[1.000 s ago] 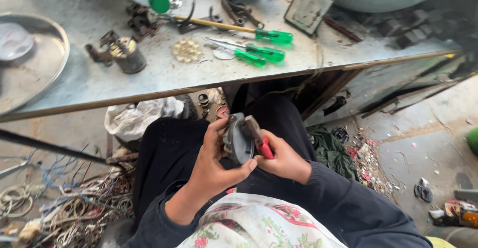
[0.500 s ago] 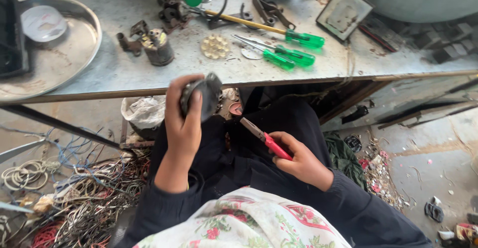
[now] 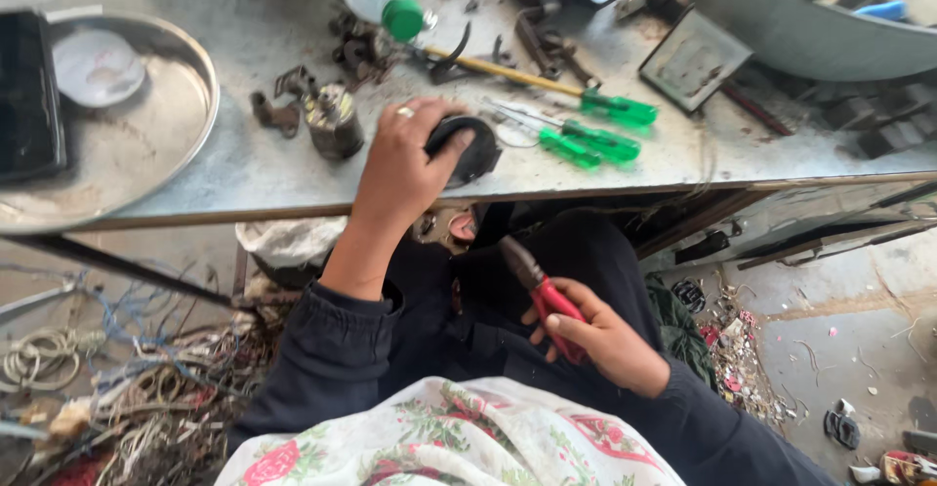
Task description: The person uses pliers to repeatedly pry and adjust a small circular metal component, rotating it to access different edges. The person works at a cluttered workbench with tools and wires visible nearby.
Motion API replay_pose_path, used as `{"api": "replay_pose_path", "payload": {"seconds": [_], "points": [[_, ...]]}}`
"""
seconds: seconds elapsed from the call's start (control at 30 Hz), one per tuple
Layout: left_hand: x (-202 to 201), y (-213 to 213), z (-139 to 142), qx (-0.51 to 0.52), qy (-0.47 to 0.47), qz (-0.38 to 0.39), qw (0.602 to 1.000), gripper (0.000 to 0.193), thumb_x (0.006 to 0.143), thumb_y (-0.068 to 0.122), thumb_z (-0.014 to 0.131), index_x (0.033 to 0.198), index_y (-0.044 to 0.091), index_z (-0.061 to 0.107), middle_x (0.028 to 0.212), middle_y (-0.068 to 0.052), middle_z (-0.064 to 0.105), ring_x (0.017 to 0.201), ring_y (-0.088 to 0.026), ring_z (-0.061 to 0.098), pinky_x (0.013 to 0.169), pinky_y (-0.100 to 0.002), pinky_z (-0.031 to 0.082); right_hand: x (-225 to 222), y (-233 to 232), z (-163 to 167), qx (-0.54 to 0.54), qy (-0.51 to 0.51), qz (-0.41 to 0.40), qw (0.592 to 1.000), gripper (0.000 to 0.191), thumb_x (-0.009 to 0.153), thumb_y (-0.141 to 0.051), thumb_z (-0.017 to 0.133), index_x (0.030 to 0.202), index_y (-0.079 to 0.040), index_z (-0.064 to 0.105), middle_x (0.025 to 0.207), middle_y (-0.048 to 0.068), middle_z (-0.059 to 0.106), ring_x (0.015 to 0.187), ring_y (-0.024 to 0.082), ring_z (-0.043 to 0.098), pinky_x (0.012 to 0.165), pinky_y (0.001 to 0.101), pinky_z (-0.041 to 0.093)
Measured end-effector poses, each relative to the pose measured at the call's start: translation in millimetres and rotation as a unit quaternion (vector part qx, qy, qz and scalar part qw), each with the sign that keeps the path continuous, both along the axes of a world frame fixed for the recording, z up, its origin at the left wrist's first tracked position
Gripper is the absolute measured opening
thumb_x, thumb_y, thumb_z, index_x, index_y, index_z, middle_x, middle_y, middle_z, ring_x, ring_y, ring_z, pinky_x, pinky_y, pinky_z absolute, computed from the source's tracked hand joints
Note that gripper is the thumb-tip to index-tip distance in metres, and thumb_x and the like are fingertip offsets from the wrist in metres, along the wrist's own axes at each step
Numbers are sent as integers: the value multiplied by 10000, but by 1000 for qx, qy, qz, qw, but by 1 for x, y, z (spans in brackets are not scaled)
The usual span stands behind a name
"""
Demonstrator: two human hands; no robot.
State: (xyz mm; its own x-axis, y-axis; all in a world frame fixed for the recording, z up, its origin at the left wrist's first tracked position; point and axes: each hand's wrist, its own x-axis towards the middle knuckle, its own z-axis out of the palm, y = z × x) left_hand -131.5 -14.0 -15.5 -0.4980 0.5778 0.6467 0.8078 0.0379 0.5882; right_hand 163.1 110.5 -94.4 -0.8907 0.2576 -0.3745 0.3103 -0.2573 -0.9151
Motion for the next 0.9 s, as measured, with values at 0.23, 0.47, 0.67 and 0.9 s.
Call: {"api": "replay_pose_path", "payload": {"seconds": [0.23, 0.47, 0.67, 0.9], "points": [[7, -8, 1, 67, 9, -36, 997, 260, 1017, 123, 672, 1274, 118, 635, 1196, -99, 719, 1172, -348, 640, 1033, -438, 491, -1, -8, 18, 133, 100, 76, 983, 625, 914, 46, 601, 1496, -29, 386, 1239, 156, 665, 1004, 187, 684, 843, 300, 583], [11, -7, 5, 31, -54, -55, 997, 240, 1046, 189, 640, 1284, 182, 614, 1198, -61, 732, 1046, -284, 722, 817, -366, 571, -35, -12, 52, 246, 23, 35, 968, 559, 964, 8, 561, 1503, -64, 432, 1164, 125, 697, 864, 148, 663, 696, 287, 579], [13, -9, 6, 25, -85, -72, 994, 251, 1036, 205, 649, 1287, 199, 641, 1081, -64, 760, 973, -261, 740, 794, -365, 576, -27, -7, 87, 307, 210, -27, 928, 557, 1027, -24, 533, 1543, -102, 339, 1215, 88, 637, 915, 110, 649, 717, 258, 584], [9, -7, 6, 47, -102, -94, 989, 238, 1028, 184, 659, 1266, 190, 673, 1053, -89, 773, 941, -243, 772, 775, -337, 593, -43, -7, 88, 346, 108, 3, 932, 739, 995, -6, 548, 1643, -169, 231, 1152, 139, 654, 813, 135, 599, 654, 272, 543]]}}
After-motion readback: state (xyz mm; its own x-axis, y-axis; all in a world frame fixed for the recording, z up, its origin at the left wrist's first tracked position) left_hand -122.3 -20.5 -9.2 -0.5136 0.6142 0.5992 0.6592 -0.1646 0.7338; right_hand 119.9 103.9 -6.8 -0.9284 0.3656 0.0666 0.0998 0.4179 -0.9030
